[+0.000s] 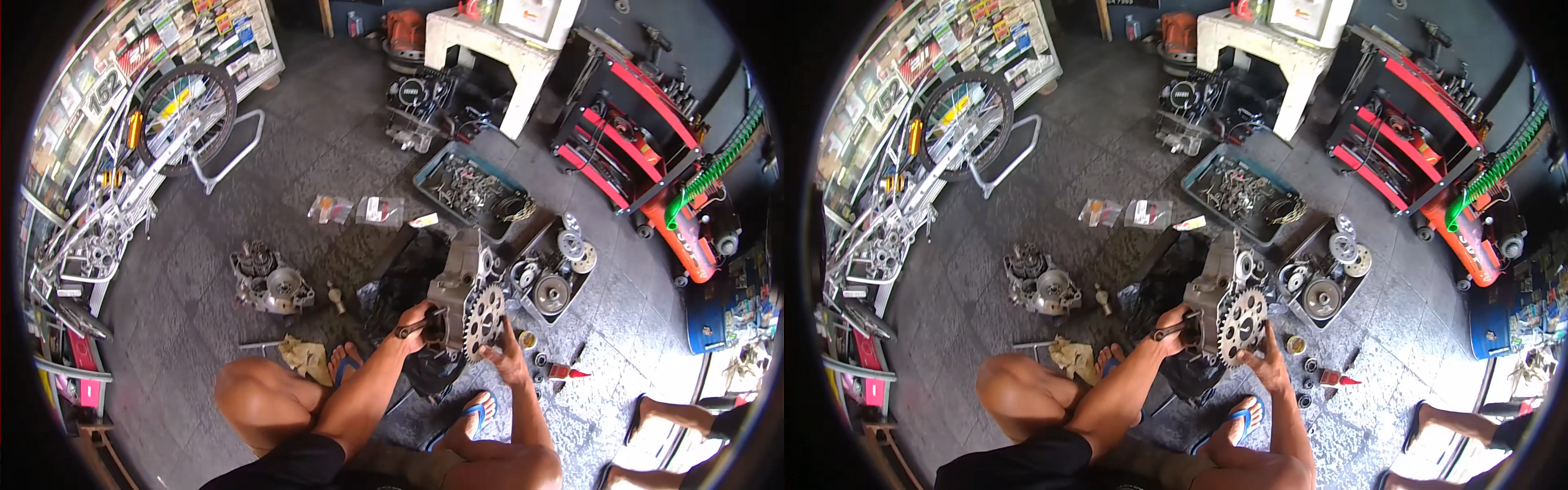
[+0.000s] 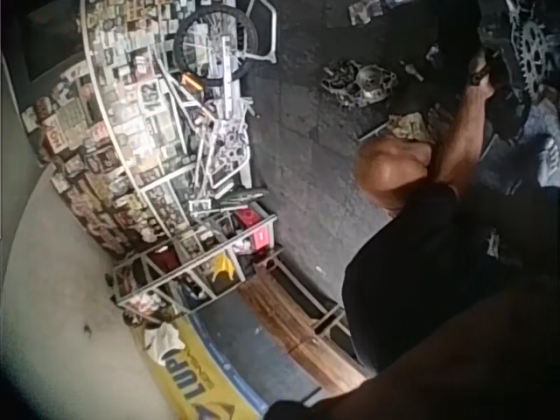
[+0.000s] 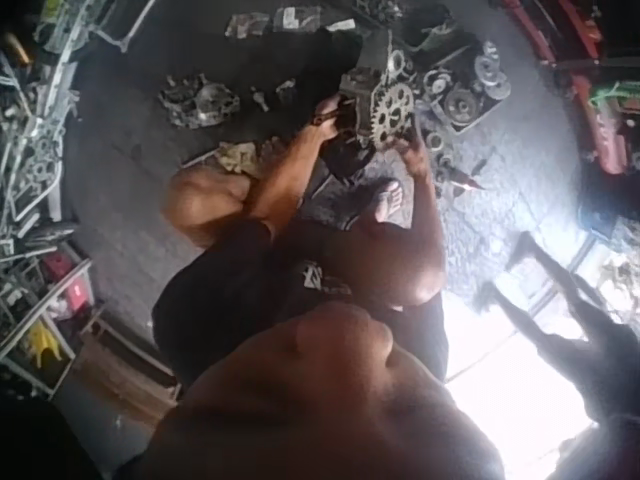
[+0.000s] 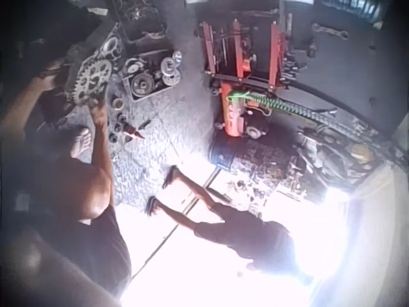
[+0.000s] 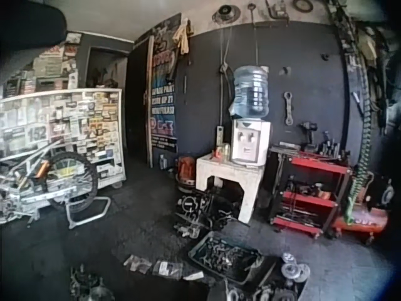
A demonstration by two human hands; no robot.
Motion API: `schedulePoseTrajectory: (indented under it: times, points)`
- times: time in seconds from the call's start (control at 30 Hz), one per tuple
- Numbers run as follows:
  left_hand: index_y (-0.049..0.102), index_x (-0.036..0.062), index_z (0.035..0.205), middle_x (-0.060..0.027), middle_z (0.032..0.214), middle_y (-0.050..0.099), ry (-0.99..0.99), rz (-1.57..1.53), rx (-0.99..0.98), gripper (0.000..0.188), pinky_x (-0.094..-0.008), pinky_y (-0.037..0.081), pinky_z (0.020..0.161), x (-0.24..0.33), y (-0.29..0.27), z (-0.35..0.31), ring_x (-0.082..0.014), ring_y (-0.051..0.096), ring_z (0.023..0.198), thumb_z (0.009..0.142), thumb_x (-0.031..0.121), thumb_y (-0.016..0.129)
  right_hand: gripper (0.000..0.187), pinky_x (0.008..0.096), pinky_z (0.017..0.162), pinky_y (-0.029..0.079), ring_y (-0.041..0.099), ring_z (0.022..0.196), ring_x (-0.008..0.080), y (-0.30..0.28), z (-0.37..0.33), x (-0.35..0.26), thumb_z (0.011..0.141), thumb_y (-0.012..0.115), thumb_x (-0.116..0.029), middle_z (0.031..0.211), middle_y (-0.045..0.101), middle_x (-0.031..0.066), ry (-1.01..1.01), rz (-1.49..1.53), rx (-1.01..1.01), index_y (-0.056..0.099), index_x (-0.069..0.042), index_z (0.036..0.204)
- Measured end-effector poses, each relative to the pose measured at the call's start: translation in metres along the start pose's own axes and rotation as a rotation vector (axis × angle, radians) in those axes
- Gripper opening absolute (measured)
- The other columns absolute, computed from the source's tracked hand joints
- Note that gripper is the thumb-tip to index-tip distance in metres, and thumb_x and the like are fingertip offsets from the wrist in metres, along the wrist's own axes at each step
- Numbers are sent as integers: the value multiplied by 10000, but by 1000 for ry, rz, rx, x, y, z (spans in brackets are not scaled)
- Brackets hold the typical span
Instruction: The person assembles motorcycle engine components by hand, handling a metal gear and placing it onto an engine block while kneeling on a garage floor.
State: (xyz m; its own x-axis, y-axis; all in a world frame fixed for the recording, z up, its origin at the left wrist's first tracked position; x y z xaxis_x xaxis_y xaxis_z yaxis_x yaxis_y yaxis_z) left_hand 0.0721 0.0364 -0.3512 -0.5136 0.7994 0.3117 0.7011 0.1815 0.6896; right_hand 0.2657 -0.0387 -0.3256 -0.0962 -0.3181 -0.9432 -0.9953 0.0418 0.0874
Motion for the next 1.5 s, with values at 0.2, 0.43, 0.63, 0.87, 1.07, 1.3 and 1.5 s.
schedulePoseTrajectory:
  times: [0.2, 0.43, 0.63, 0.87, 1.07, 1.3, 1.5]
  points:
    - [653, 76, 991, -45, 802, 693, -4, -41, -68, 315, -313, 566, 520, 5, 6, -5, -176, 677, 613, 995, 319, 451, 1071, 446, 1129, 342, 382, 1389, 363, -10, 7, -20, 667, 893, -317, 1464, 406, 263, -17, -607, 78, 313, 29, 1499]
    - [628, 38, 1144, -111, 1045, 707, 4, -97, -195, 325, -399, 605, 806, -4, -13, 18, -236, 716, 897, 989, 292, 496, 491, 405, 824, 514, 652, 947, 287, 11, 5, -77, 768, 801, -304, 1083, 650, 177, -23, -750, 96, 646, 20, 1103]
    - [641, 38, 1078, -94, 951, 702, 19, -135, -83, 323, -400, 602, 748, -8, -31, 31, -235, 710, 805, 977, 318, 515, 406, 534, 685, 471, 605, 773, 493, 34, 15, -91, 1016, 444, -357, 746, 618, 300, -148, -951, 91, 604, -4, 896]
    - [656, 91, 951, -32, 800, 682, 34, -69, -190, 294, -330, 579, 628, -4, -12, 19, -148, 682, 694, 991, 345, 514, 393, 523, 677, 458, 600, 743, 502, 26, 21, -81, 1002, 442, -303, 728, 610, 284, -75, -974, 220, 623, 5, 836]
    - [626, 88, 886, -40, 721, 624, 46, -67, -9, 278, -330, 516, 538, -3, -7, 15, -163, 601, 575, 982, 300, 473, 375, 550, 725, 497, 634, 798, 483, 24, 23, -76, 984, 472, -365, 792, 647, 286, -95, -980, 188, 667, -52, 914]
    - [590, 69, 813, -58, 682, 592, 32, -100, -42, 274, -347, 519, 542, -1, -20, 22, -196, 596, 576, 948, 219, 404, 363, 514, 687, 484, 639, 758, 449, 30, 23, -79, 977, 461, -321, 739, 649, 226, -83, -943, 172, 638, -19, 878]
    - [620, 61, 911, -48, 760, 641, 3, -45, -10, 254, -343, 557, 627, -5, -21, 22, -172, 642, 658, 947, 207, 415, 357, 498, 688, 489, 639, 755, 448, 27, 22, -72, 976, 456, -316, 725, 641, 230, -87, -919, 193, 643, -23, 893]
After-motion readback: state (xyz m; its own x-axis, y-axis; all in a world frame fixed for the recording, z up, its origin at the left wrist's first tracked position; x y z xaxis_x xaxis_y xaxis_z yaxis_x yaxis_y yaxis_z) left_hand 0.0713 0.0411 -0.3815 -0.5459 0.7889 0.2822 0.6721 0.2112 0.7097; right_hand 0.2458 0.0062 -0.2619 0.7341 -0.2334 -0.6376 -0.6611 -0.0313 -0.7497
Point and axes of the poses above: each hand's wrist, its own z-axis towards the middle knuckle, its own y-axis out of the palm, x = y × z, the point moved 8 cm from there along z, towards the middle knuckle
